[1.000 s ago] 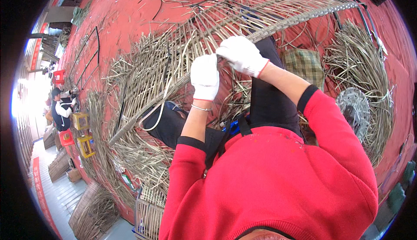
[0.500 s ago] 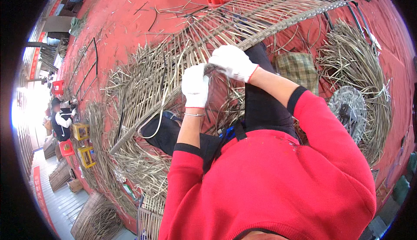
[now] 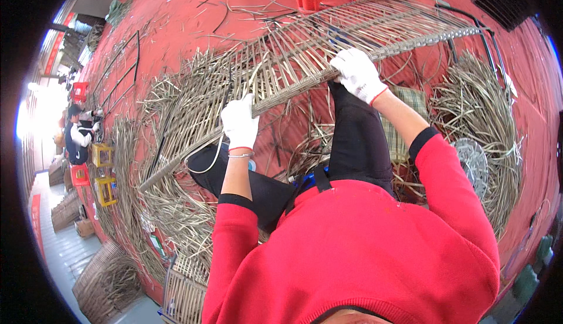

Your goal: The person weaves thin dried plant strips into a large circular basket frame using both hands. They repeatedly thread and pull the strips through the existing weave to build up the basket wall.

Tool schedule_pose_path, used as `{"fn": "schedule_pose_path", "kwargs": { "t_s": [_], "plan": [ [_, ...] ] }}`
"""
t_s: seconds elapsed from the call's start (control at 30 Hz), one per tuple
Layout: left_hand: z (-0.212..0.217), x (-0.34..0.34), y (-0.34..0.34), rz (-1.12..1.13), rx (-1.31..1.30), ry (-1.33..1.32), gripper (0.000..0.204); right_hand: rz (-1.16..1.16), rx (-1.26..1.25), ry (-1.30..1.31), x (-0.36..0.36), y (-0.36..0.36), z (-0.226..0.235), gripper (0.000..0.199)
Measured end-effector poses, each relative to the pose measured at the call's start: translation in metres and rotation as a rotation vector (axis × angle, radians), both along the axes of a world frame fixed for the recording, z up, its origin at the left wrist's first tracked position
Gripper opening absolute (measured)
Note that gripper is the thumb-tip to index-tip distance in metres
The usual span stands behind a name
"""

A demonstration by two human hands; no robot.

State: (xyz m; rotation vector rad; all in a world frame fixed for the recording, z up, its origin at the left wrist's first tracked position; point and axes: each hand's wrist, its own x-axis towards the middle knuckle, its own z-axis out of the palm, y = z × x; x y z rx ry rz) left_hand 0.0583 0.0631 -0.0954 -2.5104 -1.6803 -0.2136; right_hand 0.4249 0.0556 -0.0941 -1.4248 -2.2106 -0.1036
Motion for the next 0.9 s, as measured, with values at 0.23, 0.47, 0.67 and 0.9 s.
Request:
{"fn": "schedule_pose_path", "kwargs": {
  "t_s": [0.23, 0.47, 0.67, 0.9],
  "plan": [
    [0.034, 0.024, 0.003, -0.062, -0.077, 0.042, 0.047, 0.087, 0.049, -0.210, -0.043, 0.013, 0.026, 0.025],
    [0.097, 0.123, 0.033, -0.215, 0.063, -0.053, 0.044, 0.045, 0.244, -0.223, 0.068, 0.063, 0.061, 0.014],
    [0.127, 0.189, -0.009, -0.429, 0.104, -0.092, 0.055, -0.136, 0.080, -0.450, 0.200, 0.043, 0.048, 0.021],
    [0.121, 0.055, -0.082, -0.207, 0.061, -0.435, 0.062, -0.169, 0.033, -0.443, 0.223, 0.018, 0.006, 0.020]
  ]
}}
